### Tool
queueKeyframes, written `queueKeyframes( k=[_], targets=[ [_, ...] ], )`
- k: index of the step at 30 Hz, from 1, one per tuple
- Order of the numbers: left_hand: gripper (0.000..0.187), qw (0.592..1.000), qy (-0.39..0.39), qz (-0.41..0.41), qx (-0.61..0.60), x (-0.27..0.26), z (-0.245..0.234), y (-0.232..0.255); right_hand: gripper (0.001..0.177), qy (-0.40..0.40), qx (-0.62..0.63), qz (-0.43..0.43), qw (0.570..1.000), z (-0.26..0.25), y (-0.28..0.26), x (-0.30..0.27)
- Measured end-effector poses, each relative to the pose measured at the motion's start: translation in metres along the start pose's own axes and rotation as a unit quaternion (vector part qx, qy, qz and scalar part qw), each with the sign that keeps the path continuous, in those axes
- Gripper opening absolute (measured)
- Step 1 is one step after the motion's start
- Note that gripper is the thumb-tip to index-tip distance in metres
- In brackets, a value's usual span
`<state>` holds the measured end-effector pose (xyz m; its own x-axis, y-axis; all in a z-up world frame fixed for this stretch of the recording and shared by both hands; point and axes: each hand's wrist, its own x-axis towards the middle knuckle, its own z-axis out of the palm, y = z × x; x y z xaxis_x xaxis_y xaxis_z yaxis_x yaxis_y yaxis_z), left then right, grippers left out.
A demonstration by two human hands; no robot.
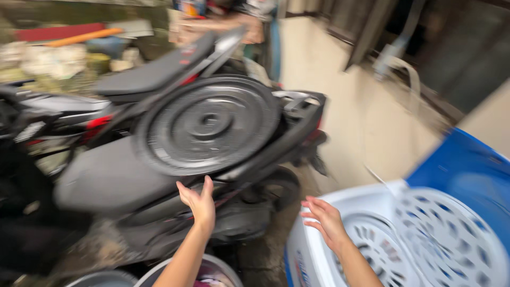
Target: The person washes clothes in a tub of water by hand, then transfers items into a spin dryer, places a plastic disc on top, and closes the lids.
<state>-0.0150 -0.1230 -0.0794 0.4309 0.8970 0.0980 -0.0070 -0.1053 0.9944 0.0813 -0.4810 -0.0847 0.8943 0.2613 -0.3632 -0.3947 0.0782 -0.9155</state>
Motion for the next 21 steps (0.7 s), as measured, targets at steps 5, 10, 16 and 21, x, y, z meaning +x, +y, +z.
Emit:
queueKeyframes(
  k=[5, 10, 16, 21],
  targets=[
    [0.079, 0.953, -0.227, 0.192, 0.061, -0.149, 0.072, -0.029, 0.045, 0.245, -0.209, -0.073, 0.944, -0.165, 0.091, 0.007],
    [0.055, 0.846, -0.494, 0.186, 0.079, -0.259, 0.147, -0.058, 0.061, 0.286, -0.380, -0.006, 0.880, -0.275, 0.171, 0.010],
    [0.043, 0.732, -0.622, 0.169, 0.221, -0.330, 0.197, -0.094, 0.059, 0.229, -0.491, 0.035, 0.840, -0.279, 0.227, 0.005],
    [0.046, 0.679, -0.632, 0.227, 0.297, -0.354, 0.238, -0.135, 0.085, 0.428, -0.460, 0.166, 0.760, -0.260, 0.206, -0.003]
  ],
)
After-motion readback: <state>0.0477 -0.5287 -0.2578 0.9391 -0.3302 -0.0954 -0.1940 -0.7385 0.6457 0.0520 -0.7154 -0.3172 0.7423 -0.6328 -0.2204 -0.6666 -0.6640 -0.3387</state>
